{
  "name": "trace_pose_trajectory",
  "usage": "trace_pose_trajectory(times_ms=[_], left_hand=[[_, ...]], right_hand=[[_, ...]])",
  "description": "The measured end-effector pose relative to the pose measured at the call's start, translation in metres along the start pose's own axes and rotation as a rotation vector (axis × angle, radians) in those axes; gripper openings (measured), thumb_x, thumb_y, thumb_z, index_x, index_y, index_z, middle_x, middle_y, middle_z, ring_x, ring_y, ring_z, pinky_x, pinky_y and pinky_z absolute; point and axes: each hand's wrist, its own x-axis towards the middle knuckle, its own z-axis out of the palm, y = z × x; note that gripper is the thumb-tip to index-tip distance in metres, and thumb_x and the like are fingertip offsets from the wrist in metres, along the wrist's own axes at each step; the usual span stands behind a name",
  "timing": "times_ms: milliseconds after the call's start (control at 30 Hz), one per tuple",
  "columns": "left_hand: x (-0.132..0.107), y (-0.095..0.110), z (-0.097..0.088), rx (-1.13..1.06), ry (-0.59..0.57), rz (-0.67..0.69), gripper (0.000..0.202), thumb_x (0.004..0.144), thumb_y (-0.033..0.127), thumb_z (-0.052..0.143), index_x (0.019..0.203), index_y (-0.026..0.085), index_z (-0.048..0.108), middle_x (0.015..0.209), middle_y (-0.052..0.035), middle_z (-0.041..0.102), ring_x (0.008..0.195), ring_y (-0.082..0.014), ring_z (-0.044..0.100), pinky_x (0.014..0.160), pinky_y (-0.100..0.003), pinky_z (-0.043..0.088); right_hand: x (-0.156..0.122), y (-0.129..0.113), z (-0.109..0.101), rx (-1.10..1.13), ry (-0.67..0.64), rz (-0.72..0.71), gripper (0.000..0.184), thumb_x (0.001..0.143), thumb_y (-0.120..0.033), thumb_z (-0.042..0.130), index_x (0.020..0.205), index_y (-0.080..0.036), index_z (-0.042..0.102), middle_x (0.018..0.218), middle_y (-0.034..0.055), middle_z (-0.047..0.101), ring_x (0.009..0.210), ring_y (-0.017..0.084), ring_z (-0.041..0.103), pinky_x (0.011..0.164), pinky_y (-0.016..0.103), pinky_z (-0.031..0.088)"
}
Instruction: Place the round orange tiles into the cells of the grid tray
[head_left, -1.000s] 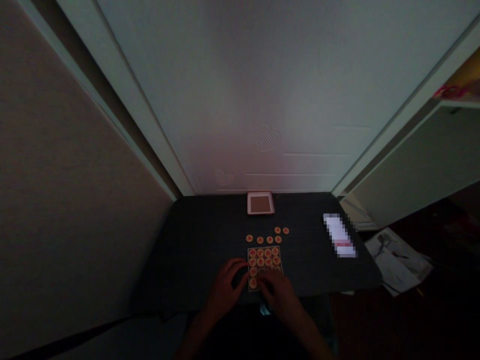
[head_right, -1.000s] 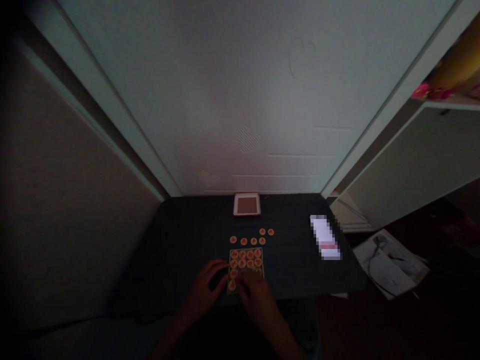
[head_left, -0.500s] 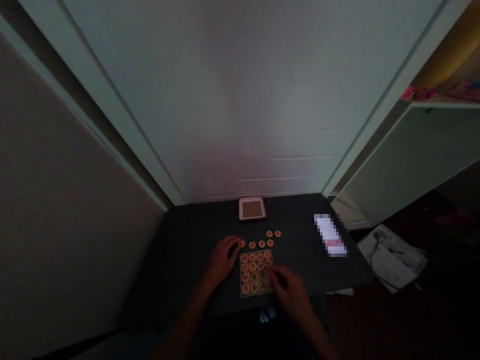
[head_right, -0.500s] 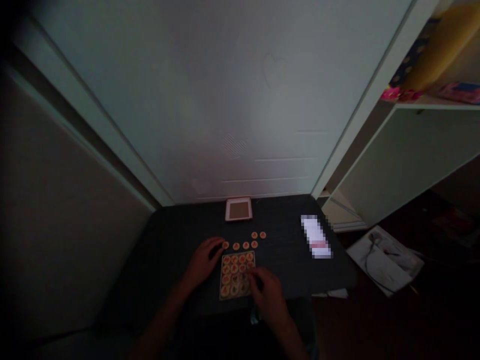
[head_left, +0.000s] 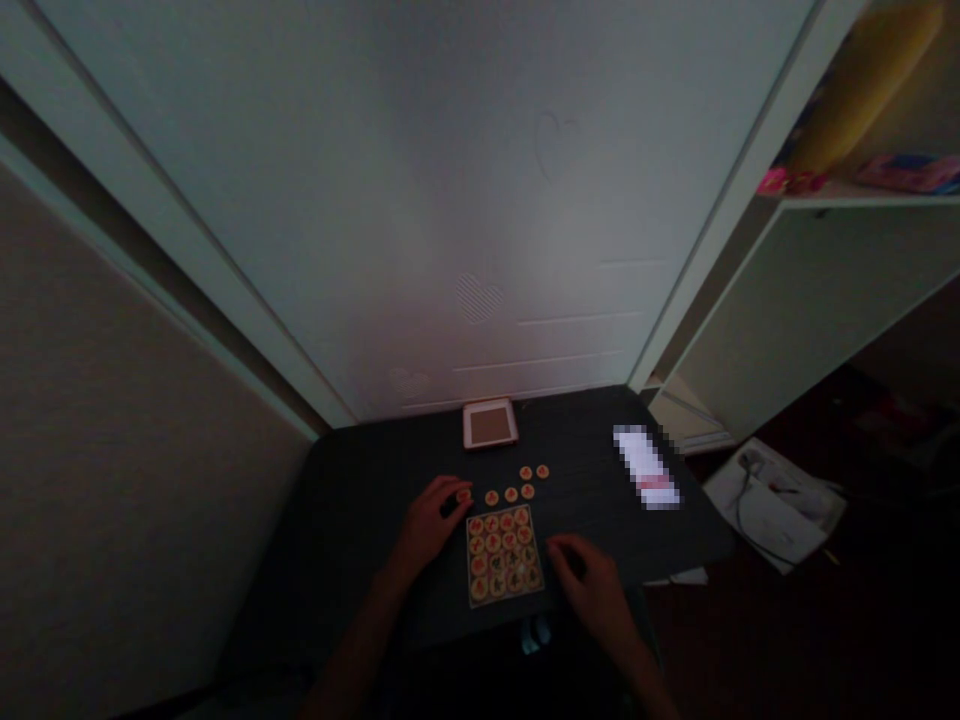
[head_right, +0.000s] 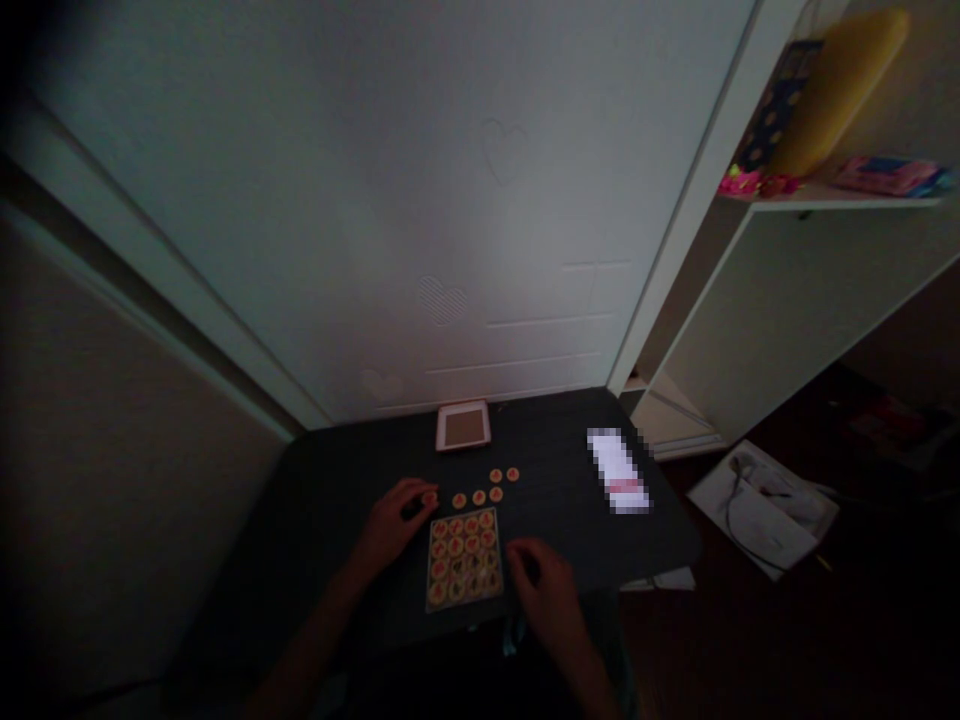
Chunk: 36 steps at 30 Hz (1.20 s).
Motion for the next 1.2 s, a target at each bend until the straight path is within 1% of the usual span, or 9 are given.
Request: trace_pose_trajectory(times_ms=[67,133,267,367,533,700,900,1033,1200], left_hand=[[-0.003,0.007,-0.003,-0.087,0.05,-0.084,0.027,0.088,0.04,0.064,0.109,0.025,0.072,0.105,-0.0032,0.073,0.088,-0.0195,0.071,0.081,-0.033,0.059],[-0.008,0.016,-0.006,-0.188,0.063,-0.182,0.028,0.085,0.042,0.068,0.107,0.025,0.073,0.103,-0.0029,0.075,0.085,-0.02,0.072,0.079,-0.033,0.059],[-0.019,0.038,-0.005,-0.394,-0.005,-0.346,0.026,0.079,0.041,0.075,0.098,0.024,0.077,0.098,-0.0023,0.079,0.089,-0.0232,0.074,0.083,-0.035,0.06],[-0.027,0.055,0.0,-0.525,-0.055,-0.427,0.026,0.079,0.04,0.075,0.098,0.023,0.078,0.099,-0.0032,0.08,0.091,-0.0245,0.075,0.084,-0.035,0.06],[-0.036,0.075,0.007,-0.77,-0.232,-0.439,0.032,0.087,0.042,0.068,0.112,0.023,0.074,0.116,-0.0049,0.076,0.102,-0.0249,0.072,0.091,-0.037,0.057],[-0.04,0.083,0.009,-0.926,-0.315,-0.48,0.04,0.086,0.044,0.07,0.118,0.022,0.071,0.121,-0.007,0.074,0.105,-0.0256,0.071,0.091,-0.037,0.057],[-0.042,0.088,0.01,-0.911,-0.34,-0.469,0.037,0.086,0.045,0.07,0.113,0.02,0.074,0.116,-0.0072,0.075,0.103,-0.0252,0.071,0.091,-0.035,0.055],[-0.041,0.093,0.01,-0.87,-0.338,-0.485,0.035,0.084,0.046,0.071,0.106,0.02,0.076,0.107,-0.0064,0.078,0.098,-0.0253,0.072,0.087,-0.034,0.056],[-0.042,0.094,0.012,-0.87,-0.326,-0.469,0.028,0.08,0.041,0.076,0.099,0.02,0.078,0.103,-0.0064,0.079,0.096,-0.0248,0.073,0.089,-0.034,0.055]], right_hand=[[0.001,-0.001,0.0,0.007,-0.005,0.009,0.028,0.094,-0.042,0.055,0.101,-0.021,0.073,0.098,0.0077,0.077,0.091,0.025,0.071,0.083,0.034,0.054],[0.001,-0.002,0.002,0.021,-0.018,0.017,0.028,0.094,-0.041,0.055,0.101,-0.021,0.073,0.097,0.0073,0.077,0.09,0.025,0.071,0.082,0.034,0.054],[0.001,-0.007,0.008,0.059,-0.048,0.011,0.027,0.094,-0.041,0.055,0.101,-0.022,0.073,0.096,0.0063,0.076,0.089,0.024,0.071,0.08,0.032,0.053],[0.001,-0.013,0.015,0.078,-0.055,-0.014,0.024,0.093,-0.039,0.057,0.102,-0.023,0.072,0.096,0.0056,0.076,0.087,0.023,0.07,0.079,0.031,0.053],[0.004,-0.021,0.026,0.107,-0.034,-0.082,0.023,0.092,-0.037,0.061,0.107,-0.024,0.071,0.097,0.0048,0.074,0.086,0.021,0.069,0.076,0.029,0.053],[0.006,-0.027,0.028,0.121,-0.007,-0.11,0.021,0.092,-0.036,0.061,0.107,-0.024,0.071,0.098,0.005,0.073,0.086,0.021,0.068,0.078,0.029,0.052],[0.004,-0.033,0.026,0.144,0.003,-0.098,0.021,0.091,-0.037,0.064,0.105,-0.024,0.072,0.096,0.0043,0.074,0.085,0.02,0.067,0.077,0.029,0.052],[0.004,-0.033,0.026,0.158,0.006,-0.073,0.022,0.09,-0.041,0.065,0.102,-0.023,0.073,0.093,0.004,0.074,0.083,0.02,0.068,0.075,0.029,0.052],[0.003,-0.034,0.025,0.179,-0.013,-0.018,0.028,0.089,-0.045,0.065,0.103,-0.023,0.073,0.093,0.0043,0.075,0.083,0.021,0.068,0.075,0.029,0.052]])
